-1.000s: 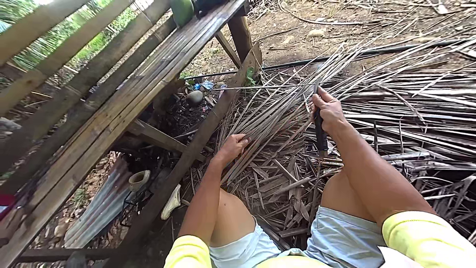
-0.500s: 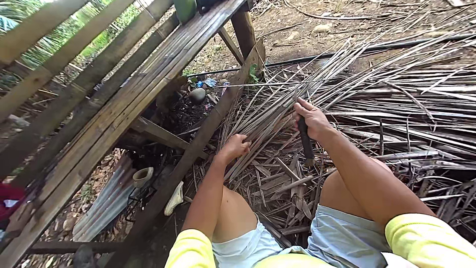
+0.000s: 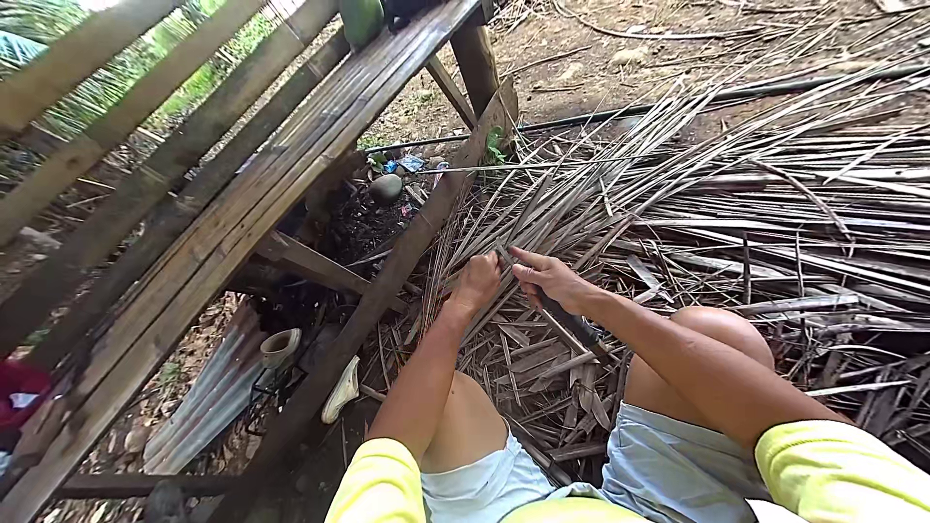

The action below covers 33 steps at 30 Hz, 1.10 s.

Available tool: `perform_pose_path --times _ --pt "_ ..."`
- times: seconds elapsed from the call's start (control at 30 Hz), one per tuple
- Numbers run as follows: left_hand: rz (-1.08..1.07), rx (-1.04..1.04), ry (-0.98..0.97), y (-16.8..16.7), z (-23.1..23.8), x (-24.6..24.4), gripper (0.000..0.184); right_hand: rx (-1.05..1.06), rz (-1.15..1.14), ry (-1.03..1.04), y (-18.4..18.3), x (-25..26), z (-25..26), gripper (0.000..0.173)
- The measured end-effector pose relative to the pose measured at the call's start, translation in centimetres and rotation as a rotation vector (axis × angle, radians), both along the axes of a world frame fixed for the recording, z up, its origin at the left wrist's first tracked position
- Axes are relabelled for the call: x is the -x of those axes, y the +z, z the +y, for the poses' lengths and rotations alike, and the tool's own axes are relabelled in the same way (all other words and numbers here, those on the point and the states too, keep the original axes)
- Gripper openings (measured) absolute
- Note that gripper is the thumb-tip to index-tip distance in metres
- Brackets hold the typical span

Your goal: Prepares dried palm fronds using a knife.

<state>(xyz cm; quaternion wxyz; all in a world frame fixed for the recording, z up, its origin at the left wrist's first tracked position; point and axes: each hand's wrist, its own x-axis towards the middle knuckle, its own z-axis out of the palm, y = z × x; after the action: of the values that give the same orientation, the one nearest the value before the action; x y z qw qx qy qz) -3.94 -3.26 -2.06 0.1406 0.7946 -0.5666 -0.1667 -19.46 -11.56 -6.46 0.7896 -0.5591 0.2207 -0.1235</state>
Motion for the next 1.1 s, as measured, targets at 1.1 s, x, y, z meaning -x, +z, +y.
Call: perform_pose_path --times 1.1 --pt "0.018 0.144 -0.050 1.3 3.5 1.8 0.023 0.293 0.128 -0.486 -0.7 1.7 -9.3 0.045"
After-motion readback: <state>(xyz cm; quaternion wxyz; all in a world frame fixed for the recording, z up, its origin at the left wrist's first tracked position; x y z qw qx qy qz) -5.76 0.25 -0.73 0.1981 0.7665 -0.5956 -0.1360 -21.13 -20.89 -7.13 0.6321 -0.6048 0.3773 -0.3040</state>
